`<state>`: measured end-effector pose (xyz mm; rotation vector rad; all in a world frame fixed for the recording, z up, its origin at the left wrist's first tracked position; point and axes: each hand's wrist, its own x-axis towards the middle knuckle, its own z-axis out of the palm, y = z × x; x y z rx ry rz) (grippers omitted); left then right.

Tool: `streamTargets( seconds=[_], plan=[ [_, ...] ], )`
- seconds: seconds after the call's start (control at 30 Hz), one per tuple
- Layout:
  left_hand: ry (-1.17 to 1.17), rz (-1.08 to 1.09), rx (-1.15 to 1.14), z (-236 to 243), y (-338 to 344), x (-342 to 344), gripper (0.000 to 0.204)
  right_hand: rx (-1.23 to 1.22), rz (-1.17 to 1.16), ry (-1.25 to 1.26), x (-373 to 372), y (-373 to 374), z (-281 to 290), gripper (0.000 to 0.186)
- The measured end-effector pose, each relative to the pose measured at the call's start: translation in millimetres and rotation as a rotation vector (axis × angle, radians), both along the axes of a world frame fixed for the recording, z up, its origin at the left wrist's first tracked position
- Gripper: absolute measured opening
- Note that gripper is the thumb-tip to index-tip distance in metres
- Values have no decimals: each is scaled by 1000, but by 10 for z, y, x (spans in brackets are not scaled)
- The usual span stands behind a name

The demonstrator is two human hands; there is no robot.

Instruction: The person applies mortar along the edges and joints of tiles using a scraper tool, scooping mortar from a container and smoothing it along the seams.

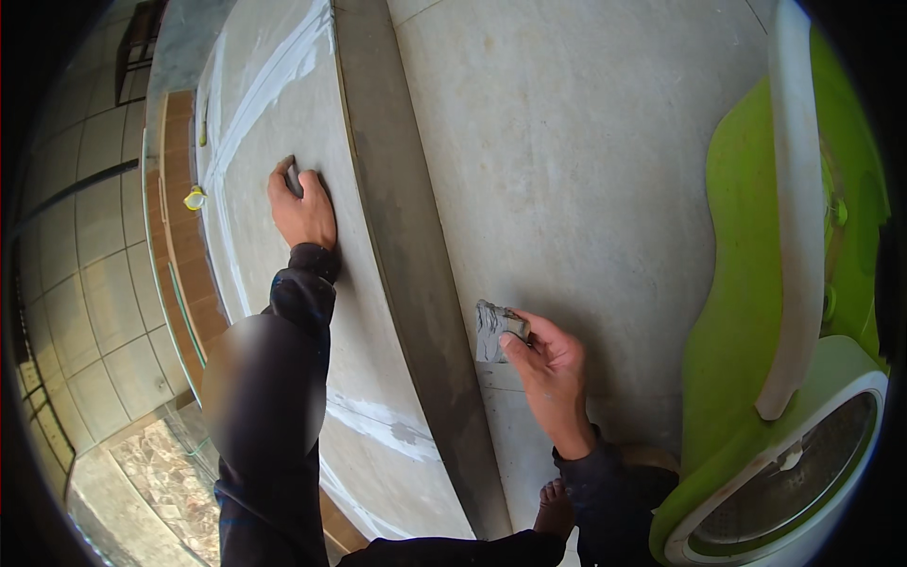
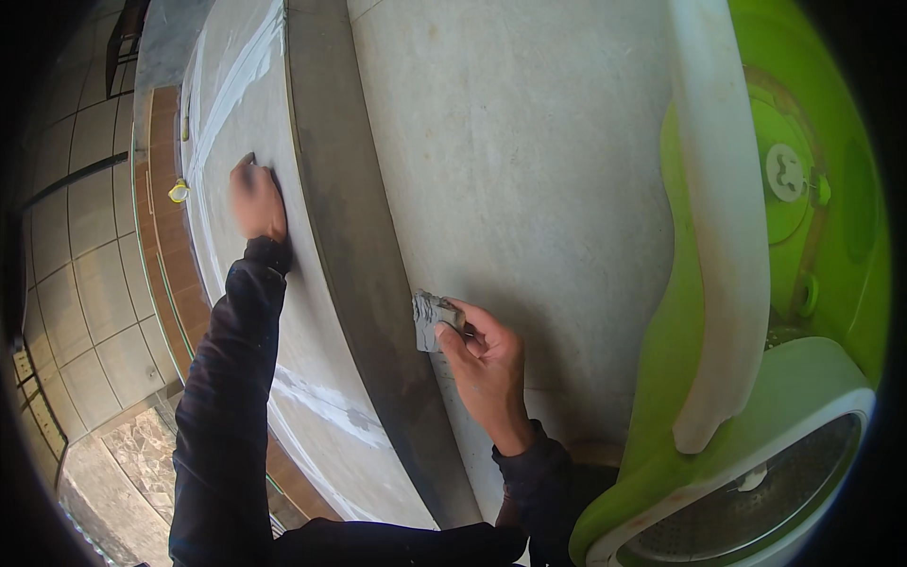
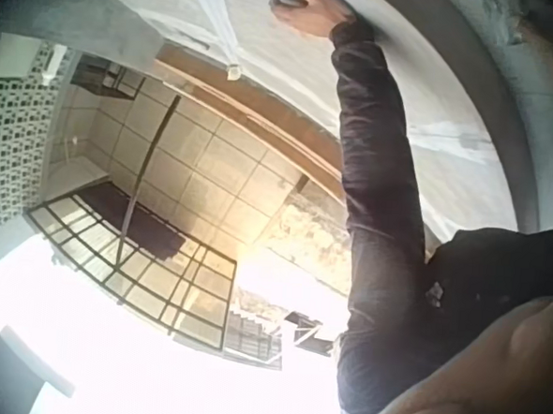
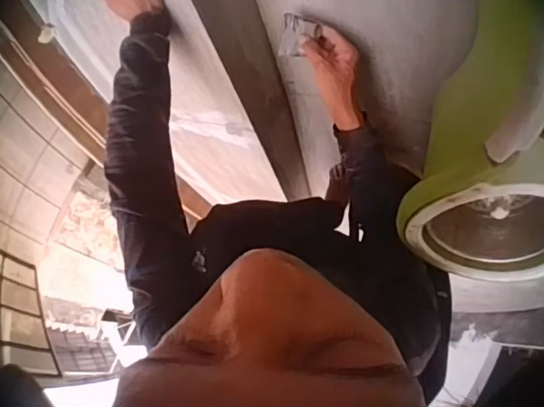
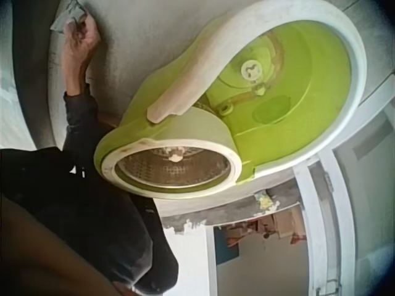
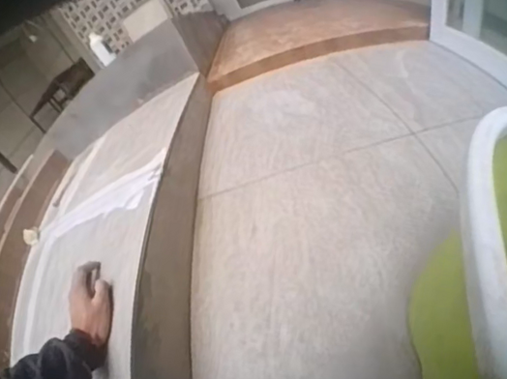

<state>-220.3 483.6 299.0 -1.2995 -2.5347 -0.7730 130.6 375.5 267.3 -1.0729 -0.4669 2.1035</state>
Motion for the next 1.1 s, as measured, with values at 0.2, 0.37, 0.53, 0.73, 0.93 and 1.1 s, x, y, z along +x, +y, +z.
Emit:
streamTargets(
  seconds=[0.2,0.37,0.53,0.73,0.93,1.1],
  plan=[
    [45,-13,0,-20,-31,11,45,-3,-27,-33,-63,26,-126,33],
    [42,-11,-4,2,-17,26,44,19,-46,-62,-74,56,-169,34],
    [31,-20,2,8,-8,29,44,-26,-70,-20,-149,53,-179,36],
    [34,-24,5,-27,-27,42,45,-60,-103,55,-326,209,-113,25],
    [68,-14,-2,26,-51,-36,45,252,-206,-48,-1188,876,168,22],
    [28,2,-6,-84,8,73,46,642,-356,-416,-1733,1589,263,21]
  ],
)
